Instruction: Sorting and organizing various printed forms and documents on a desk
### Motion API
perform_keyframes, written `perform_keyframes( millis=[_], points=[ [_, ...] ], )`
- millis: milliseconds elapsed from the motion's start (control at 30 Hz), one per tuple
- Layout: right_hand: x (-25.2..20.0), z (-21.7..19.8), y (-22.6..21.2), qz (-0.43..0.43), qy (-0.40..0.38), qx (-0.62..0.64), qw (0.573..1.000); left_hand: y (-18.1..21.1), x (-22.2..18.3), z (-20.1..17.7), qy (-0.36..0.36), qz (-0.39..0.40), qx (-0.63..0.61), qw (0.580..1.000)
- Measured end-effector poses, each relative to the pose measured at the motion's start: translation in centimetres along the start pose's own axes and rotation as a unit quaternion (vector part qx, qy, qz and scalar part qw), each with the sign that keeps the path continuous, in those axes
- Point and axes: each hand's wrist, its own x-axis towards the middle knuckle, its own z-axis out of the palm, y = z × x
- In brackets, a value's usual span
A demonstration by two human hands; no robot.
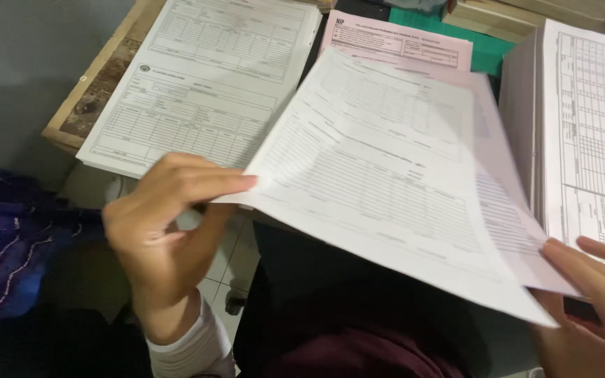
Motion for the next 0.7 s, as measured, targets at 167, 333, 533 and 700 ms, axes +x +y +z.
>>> perform_keyframes(
  millis=[167, 333, 533, 700],
  points=[
    [1.5, 1.1, -3.3, -0.068, -0.025, -0.068, 0.995, -2.4, -2.4, -3.2, 0.083, -0.086, 0.041, 0.992],
    [3.2, 1.8, -7.9, -0.060, -0.045, -0.052, 0.996, -6.7, -4.8, -6.4, 0.137, -0.158, 0.040, 0.977],
    [3.0, 3.7, -8.0, -0.061, -0.061, -0.073, 0.994, -11.7, -6.0, -9.0, 0.133, -0.157, 0.068, 0.976],
    [2.5, 5.4, -8.3, -0.091, -0.107, -0.104, 0.985, -14.3, -6.1, -10.4, 0.083, -0.142, 0.076, 0.984]
  ],
)
